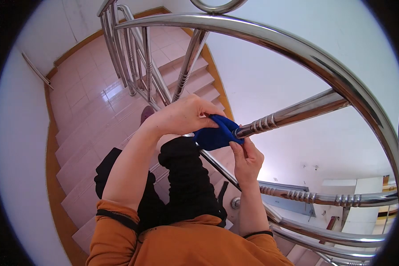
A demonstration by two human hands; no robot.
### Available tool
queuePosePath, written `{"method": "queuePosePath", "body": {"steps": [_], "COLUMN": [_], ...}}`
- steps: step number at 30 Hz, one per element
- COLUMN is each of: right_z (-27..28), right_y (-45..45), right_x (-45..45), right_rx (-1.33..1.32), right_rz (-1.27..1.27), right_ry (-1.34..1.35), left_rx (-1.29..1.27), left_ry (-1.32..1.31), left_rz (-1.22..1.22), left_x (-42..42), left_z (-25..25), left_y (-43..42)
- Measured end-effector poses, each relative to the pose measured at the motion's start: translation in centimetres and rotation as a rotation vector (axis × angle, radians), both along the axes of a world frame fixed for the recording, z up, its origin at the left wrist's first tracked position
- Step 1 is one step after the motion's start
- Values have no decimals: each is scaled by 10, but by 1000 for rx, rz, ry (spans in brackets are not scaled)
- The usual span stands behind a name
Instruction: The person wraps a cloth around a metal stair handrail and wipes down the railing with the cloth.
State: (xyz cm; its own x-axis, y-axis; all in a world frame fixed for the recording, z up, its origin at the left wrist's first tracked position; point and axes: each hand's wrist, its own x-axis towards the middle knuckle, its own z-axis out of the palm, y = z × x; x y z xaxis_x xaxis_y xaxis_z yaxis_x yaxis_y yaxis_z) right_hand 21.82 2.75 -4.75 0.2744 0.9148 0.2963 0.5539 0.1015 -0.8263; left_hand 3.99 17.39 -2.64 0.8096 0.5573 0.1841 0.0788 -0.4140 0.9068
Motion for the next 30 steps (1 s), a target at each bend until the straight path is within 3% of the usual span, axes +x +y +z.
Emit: {"method": "queuePosePath", "body": {"steps": [8, 30], "right_z": [-7, 2], "right_y": [-2, -10], "right_x": [1, -2], "right_rx": [67, 109], "right_rz": [-55, -152], "right_ry": [-89, -12], "left_rx": [-6, -7], "left_ry": [-72, -103], "left_rz": [-16, -39], "left_x": [3, 7], "left_z": [2, 3], "left_y": [-2, -8]}}
